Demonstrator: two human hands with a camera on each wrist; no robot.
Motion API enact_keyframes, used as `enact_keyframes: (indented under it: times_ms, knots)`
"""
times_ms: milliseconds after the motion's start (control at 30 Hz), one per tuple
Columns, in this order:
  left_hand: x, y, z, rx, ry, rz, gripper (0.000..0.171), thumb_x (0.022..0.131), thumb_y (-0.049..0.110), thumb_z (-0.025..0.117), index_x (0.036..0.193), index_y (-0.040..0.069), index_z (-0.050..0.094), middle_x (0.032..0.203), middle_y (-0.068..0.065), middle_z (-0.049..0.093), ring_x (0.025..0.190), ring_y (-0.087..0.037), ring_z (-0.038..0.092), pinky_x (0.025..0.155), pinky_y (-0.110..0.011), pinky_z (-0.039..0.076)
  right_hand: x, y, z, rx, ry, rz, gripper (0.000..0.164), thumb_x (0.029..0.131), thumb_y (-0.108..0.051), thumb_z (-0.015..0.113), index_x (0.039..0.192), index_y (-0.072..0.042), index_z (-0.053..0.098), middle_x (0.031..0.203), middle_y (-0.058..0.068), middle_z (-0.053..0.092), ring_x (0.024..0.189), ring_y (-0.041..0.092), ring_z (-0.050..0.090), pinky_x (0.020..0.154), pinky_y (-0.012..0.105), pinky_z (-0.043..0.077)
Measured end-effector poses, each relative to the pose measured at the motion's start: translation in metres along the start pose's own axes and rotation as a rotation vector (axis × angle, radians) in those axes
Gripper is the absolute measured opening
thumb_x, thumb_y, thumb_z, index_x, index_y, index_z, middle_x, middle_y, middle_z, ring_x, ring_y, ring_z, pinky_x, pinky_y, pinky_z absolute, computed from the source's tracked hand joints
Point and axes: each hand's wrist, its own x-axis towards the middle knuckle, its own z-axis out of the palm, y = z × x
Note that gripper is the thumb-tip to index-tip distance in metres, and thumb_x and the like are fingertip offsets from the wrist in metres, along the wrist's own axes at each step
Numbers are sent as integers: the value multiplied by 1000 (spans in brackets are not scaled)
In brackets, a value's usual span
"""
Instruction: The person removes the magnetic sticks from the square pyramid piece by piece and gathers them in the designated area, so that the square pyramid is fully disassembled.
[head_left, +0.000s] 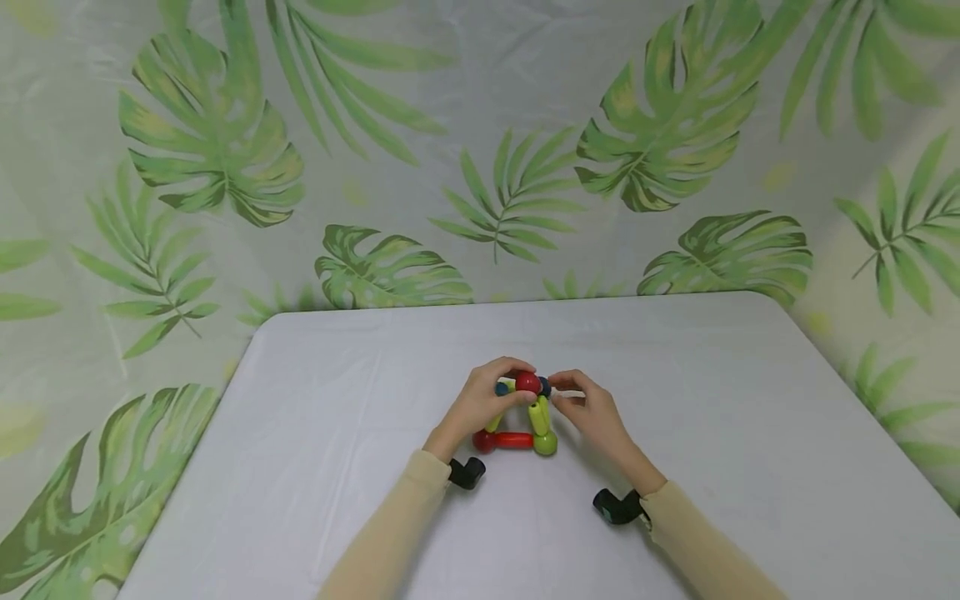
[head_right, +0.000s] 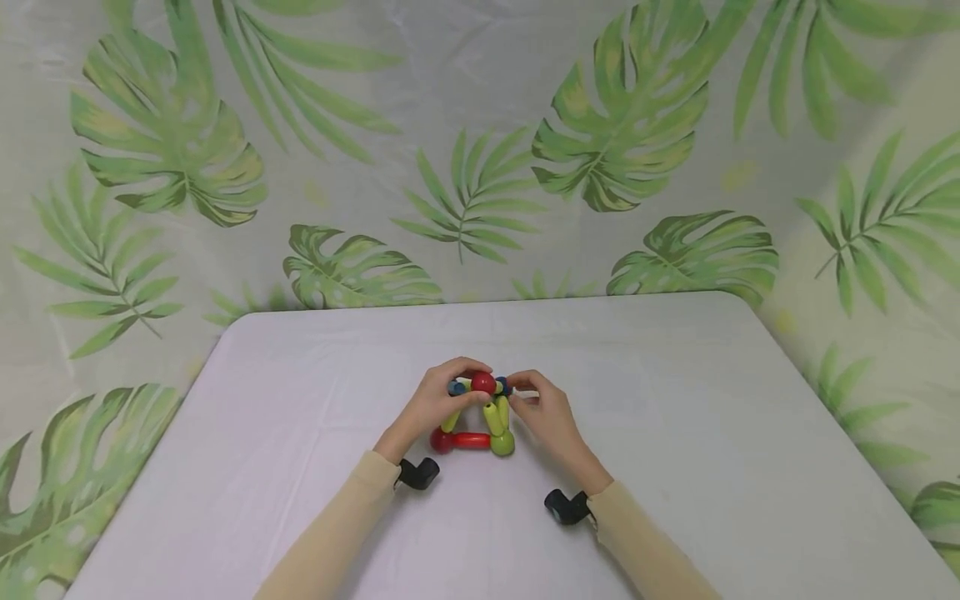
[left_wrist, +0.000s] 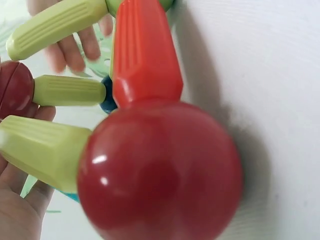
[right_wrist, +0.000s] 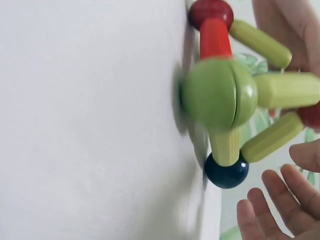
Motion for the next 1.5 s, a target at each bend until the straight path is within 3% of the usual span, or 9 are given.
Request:
enact_keyframes:
  times_ms: [300, 500, 633, 767, 967, 1167, 1333, 1500]
  knots:
    - [0, 2, 3, 45, -38, 48, 40, 91, 36, 61, 120, 8, 59, 110, 1, 63, 103, -11, 55, 95, -36, 44, 10, 10, 2, -38, -81, -33, 22, 88, 1, 65, 110, 0, 63, 115, 17, 62, 108, 36, 58, 88, 42, 50]
    - [9, 1, -9, -16, 97, 18, 39, 93, 24, 62, 126, 4, 56, 116, -9, 63, 108, -21, 58, 94, -48, 45, 14, 12, 4, -33, -102, -10, 28, 88, 5, 63, 116, 2, 60, 117, 19, 61, 114, 37, 54, 92, 48, 46]
    - [20, -10, -21, -68, 190, -72, 37, 91, 15, 65, 126, 3, 57, 117, -12, 63, 108, -25, 59, 92, -39, 48, 18, 16, 4, -51, -140, 62, 28, 90, 3, 60, 117, -1, 61, 120, 18, 60, 115, 38, 54, 95, 51, 43]
    - [32, -28, -33, -79, 229, -205, 36, 89, 10, 69, 123, 4, 60, 118, -13, 62, 106, -26, 60, 88, -33, 50, 23, 18, 2, -38, -167, 96, 27, 91, 3, 58, 116, -4, 62, 120, 15, 61, 114, 38, 54, 96, 52, 41]
    - [56, -54, -44, -25, 177, -283, 32, 87, 4, 70, 118, 2, 63, 117, -16, 62, 103, -29, 62, 87, -34, 51, 34, 25, -6, -29, -210, 110, 26, 92, 4, 56, 116, -7, 62, 121, 13, 59, 115, 36, 53, 96, 51, 42]
    - [75, -68, -43, 34, 102, -330, 31, 87, 4, 68, 118, 4, 64, 116, -13, 64, 105, -27, 61, 85, -35, 50, 41, 30, -9, -17, -247, 105, 27, 92, 3, 56, 116, -8, 62, 121, 12, 59, 116, 36, 53, 96, 51, 42]
    - [82, -77, -40, 86, 78, -343, 30, 87, 0, 67, 117, 4, 64, 116, -13, 64, 104, -26, 61, 87, -33, 49, 41, 30, -9, -11, -249, 104, 27, 93, 3, 55, 117, -7, 62, 122, 13, 58, 116, 37, 52, 96, 51, 42]
    - [81, -80, -40, 66, 77, -334, 36, 88, 2, 67, 124, 5, 61, 123, -14, 61, 108, -28, 60, 87, -36, 49, 39, 29, -9, -10, -242, 120, 27, 93, 2, 55, 118, -7, 61, 122, 13, 58, 116, 35, 52, 95, 49, 43]
